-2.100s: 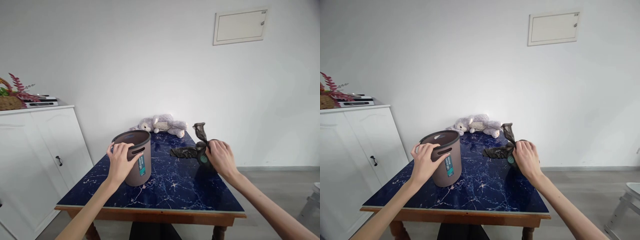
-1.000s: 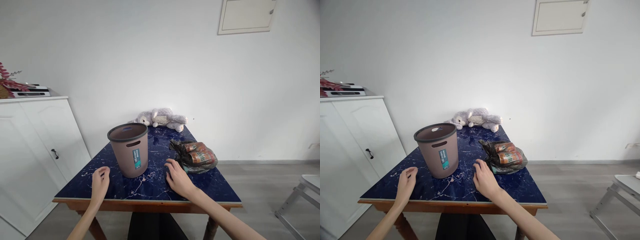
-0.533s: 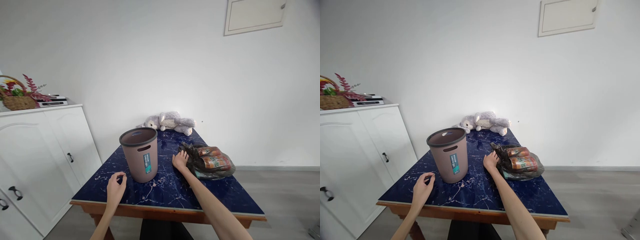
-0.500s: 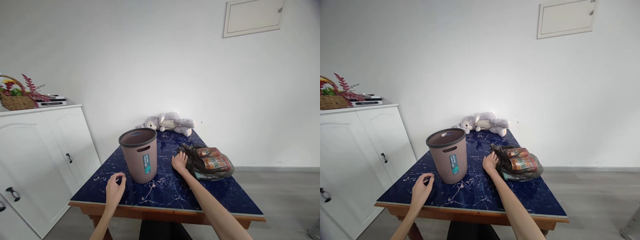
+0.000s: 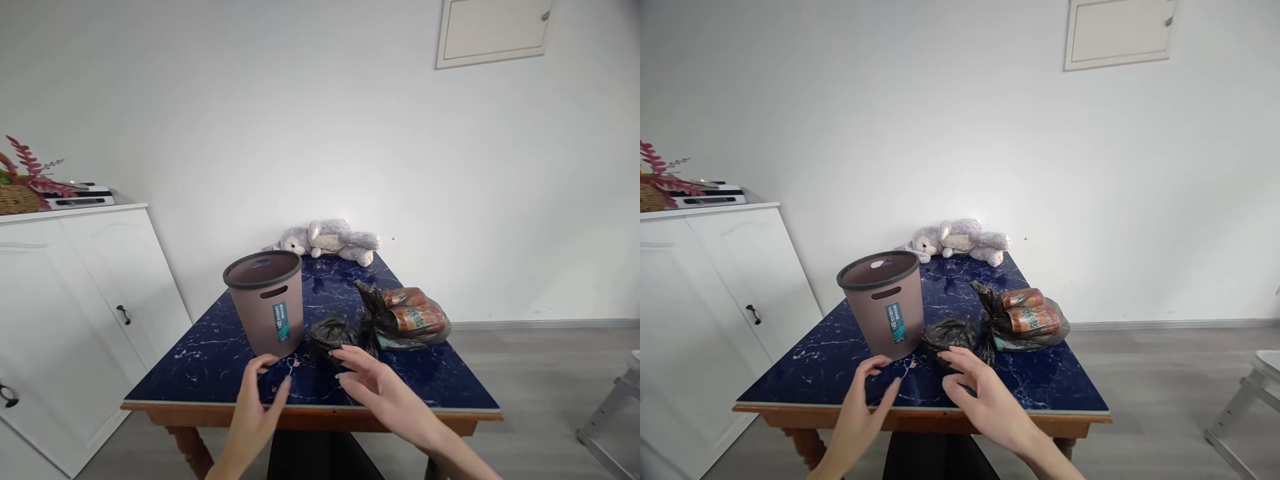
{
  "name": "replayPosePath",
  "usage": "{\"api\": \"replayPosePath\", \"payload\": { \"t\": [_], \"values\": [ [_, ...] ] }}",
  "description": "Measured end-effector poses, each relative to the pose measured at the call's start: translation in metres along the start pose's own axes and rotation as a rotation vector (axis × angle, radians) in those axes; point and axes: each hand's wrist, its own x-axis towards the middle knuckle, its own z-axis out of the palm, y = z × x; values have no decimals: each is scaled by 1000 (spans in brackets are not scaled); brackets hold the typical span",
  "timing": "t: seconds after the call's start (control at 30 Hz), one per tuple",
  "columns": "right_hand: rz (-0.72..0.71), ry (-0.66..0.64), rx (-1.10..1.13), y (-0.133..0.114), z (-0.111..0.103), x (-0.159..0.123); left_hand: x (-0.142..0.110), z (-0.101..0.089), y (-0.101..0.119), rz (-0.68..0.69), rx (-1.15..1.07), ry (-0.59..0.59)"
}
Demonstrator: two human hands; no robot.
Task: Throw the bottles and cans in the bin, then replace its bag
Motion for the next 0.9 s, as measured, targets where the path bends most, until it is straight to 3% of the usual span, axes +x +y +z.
{"api": "replayPosePath", "payload": {
  "t": [0.1, 0.2, 0.3, 0.4, 0.5, 0.6, 0.9],
  "values": [
    [52, -78, 206, -51, -17, -10, 4, 19, 42, 110, -71, -85],
    [30, -30, 252, -77, -29, -16, 21, 22, 77, 95, -163, -222],
    [-50, 144, 134, -72, -31, -18, 36, 12, 106, 73, -244, -299],
    [-104, 300, -22, -54, -21, -16, 42, 5, 127, 16, -284, -246],
    [-85, 327, -74, -46, -8, -8, 41, 7, 137, -1, -282, -228],
    [-86, 304, -52, -50, -4, 2, 38, 12, 135, 67, -189, -220],
    [-82, 320, -52, -55, -35, 10, 52, -18, 129, 116, -57, -331]
  ]
}}
